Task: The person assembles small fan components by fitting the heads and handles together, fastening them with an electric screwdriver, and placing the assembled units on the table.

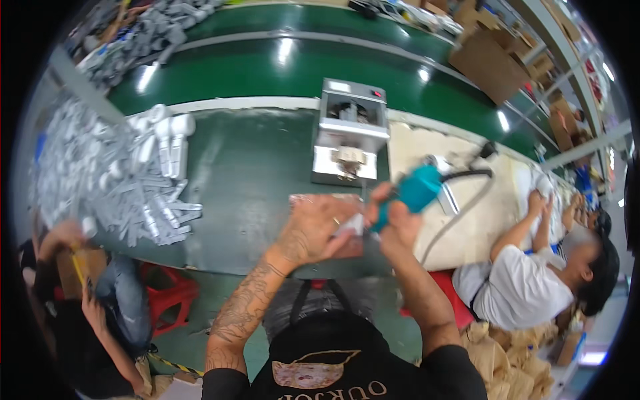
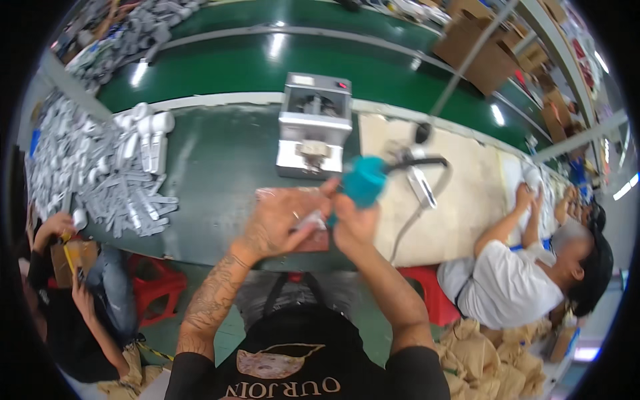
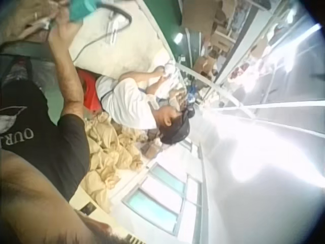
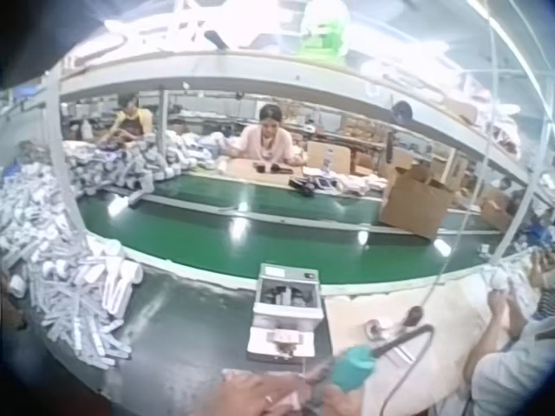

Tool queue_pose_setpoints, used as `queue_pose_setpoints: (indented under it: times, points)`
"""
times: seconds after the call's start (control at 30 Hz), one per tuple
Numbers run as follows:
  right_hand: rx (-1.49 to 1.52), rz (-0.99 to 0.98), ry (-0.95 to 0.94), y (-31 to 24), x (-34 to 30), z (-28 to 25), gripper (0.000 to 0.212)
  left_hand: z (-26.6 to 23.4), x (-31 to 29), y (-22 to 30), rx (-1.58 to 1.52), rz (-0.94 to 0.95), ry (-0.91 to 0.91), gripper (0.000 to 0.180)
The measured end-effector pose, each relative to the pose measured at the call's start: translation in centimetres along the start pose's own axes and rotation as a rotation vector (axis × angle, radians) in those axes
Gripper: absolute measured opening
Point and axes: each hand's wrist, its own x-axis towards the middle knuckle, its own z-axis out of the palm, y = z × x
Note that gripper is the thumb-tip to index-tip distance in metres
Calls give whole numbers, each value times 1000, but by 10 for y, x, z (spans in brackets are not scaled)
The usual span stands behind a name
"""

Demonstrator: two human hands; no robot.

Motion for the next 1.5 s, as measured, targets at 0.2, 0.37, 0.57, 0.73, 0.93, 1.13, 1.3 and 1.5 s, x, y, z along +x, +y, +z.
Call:
queue_pose_setpoints:
  times: [0.2,0.37,0.57,0.73,0.93,1.13,1.3,1.5]
  points:
    - [160,-124,-49,-55,-52,-20,74,-27,-38,2,123,-181,345,29]
    - [49,-81,41,-47,-75,-43,74,-83,-75,-73,539,-465,654,24]
    - [72,-55,77,-56,-85,-73,72,-52,23,-3,251,-407,588,26]
    - [68,-65,130,-60,-92,-81,67,104,128,69,-107,35,-12,40]
    - [84,-55,135,-58,-109,-85,65,184,184,78,90,-155,-441,59]
    - [44,-81,187,-56,-117,-101,63,133,133,49,283,44,-188,44]
    - [26,-69,120,-50,-97,-92,64,42,78,59,39,-150,-78,38]
    - [-43,-31,77,-56,-68,-56,78,11,22,32,61,-116,-54,34]
